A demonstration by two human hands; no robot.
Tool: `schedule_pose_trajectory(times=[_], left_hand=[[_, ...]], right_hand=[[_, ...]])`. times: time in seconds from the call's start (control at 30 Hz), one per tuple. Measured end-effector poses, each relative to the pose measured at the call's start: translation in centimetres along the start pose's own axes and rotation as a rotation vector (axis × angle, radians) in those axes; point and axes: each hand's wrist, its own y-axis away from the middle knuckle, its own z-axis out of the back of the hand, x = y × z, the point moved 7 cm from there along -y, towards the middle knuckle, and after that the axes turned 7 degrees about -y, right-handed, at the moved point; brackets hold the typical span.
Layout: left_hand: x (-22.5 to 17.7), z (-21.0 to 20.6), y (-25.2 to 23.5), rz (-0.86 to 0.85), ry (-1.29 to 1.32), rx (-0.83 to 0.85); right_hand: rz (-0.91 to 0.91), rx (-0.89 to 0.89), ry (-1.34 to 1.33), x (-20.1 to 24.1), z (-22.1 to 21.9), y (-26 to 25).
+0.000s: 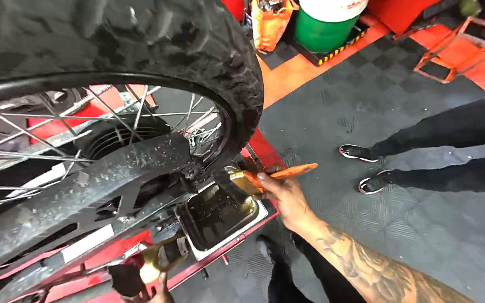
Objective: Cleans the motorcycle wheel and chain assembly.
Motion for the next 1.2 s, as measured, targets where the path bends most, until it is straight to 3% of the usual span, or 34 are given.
schedule_pose_trajectory(times=[0.07, 0.17, 0.3, 0.43, 0.57, 0.7, 0.8, 0.9, 1.0, 1.2], left_hand=[[-2.5, -1.3, 0.0, -0.041, 0.07, -0.019], [-5.5, -3.5, 1.3, -0.067, -0.043, -0.151], [-5.6, -5.8, 1.9, 0.148, -0.148, -0.295], [-7.6, -3.0, 5.7, 0.144, -0.254, -0.332], [-14.3, 0.8, 14.0, 0.068, -0.241, -0.251], [-24.0, 0.9, 20.8, -0.015, -0.164, -0.074], [-29.6, -2.1, 23.4, 0.143, 0.081, 0.14], [-36.3, -7.1, 24.3, 0.263, 0.467, 0.275], [-42.2, -9.9, 23.2, 0.333, 0.679, 0.349], [-47.4, -9.1, 20.2, 0.403, 0.57, 0.367]], right_hand=[[-0.003, -0.024, -0.004, -1.1, 0.7, 0.6], [-0.012, -0.02, -0.019, -1.3, 1.6, 0.7], [-0.046, 0.031, 0.019, -1.6, 2.7, -0.9], [-0.013, 0.112, 0.118, 0.7, 3.4, -3.3], [0.125, 0.184, 0.138, 5.0, 3.2, -5.7], [0.223, 0.249, 0.295, 7.9, 1.3, -7.4], [0.277, 0.33, 0.233, 8.8, -0.7, -8.5], [0.317, 0.404, 0.147, 9.7, -2.8, -9.4], [0.362, 0.432, 0.277, 10.5, -4.8, -10.1], [0.396, 0.527, 0.169, 9.2, -8.6, -10.0]])
